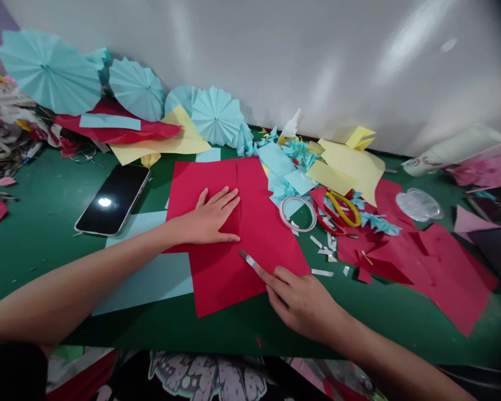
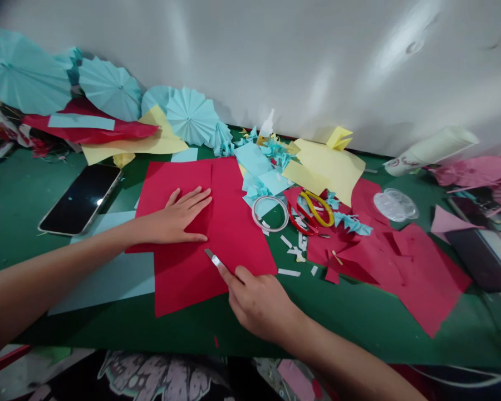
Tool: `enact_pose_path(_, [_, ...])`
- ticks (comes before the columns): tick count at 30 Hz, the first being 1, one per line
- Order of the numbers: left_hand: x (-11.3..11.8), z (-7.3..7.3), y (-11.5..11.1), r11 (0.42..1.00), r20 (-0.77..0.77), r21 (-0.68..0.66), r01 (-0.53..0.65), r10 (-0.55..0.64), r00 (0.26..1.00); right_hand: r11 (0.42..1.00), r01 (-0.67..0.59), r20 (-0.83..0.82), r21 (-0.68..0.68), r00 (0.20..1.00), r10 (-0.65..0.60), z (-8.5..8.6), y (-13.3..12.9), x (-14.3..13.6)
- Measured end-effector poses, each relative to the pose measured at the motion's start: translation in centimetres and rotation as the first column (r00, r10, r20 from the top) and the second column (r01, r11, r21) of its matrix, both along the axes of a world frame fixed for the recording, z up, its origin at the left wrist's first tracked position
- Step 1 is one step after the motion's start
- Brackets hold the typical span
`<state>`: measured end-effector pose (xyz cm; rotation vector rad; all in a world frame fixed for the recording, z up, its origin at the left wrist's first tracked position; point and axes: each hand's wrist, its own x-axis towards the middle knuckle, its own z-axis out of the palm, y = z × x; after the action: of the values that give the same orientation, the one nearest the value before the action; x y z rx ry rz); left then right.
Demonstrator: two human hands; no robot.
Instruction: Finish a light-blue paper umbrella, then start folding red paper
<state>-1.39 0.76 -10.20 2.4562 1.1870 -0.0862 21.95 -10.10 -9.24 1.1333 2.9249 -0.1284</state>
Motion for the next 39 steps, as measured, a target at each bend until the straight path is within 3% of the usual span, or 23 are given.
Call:
enact_pose_path(5, [0.2, -1.0, -0.3, 0.98, 0.0, 0.198, -0.007, 0.007, 1.0, 1.0, 0.018, -0.01, 0.006, 1.0, -0.018, -0.1, -0.1, 0.0])
enact_pose_path(9, [0.3, -1.4, -0.3, 0.965, -0.035, 0.263, 0.012, -0.003, 0.999, 0.999, 0.028, -0.003, 0.021, 1.0, -0.028, -0.1, -0.1, 0.0])
enact_pose_path(39, [0.3, -1.2, -0.1, 0.972, -0.088, 0.231, 0.046, -0.026, 0.996, 1.0, 0.008, -0.145, -0.005, 0.989, -0.008, -0.3, -0.3, -0.6])
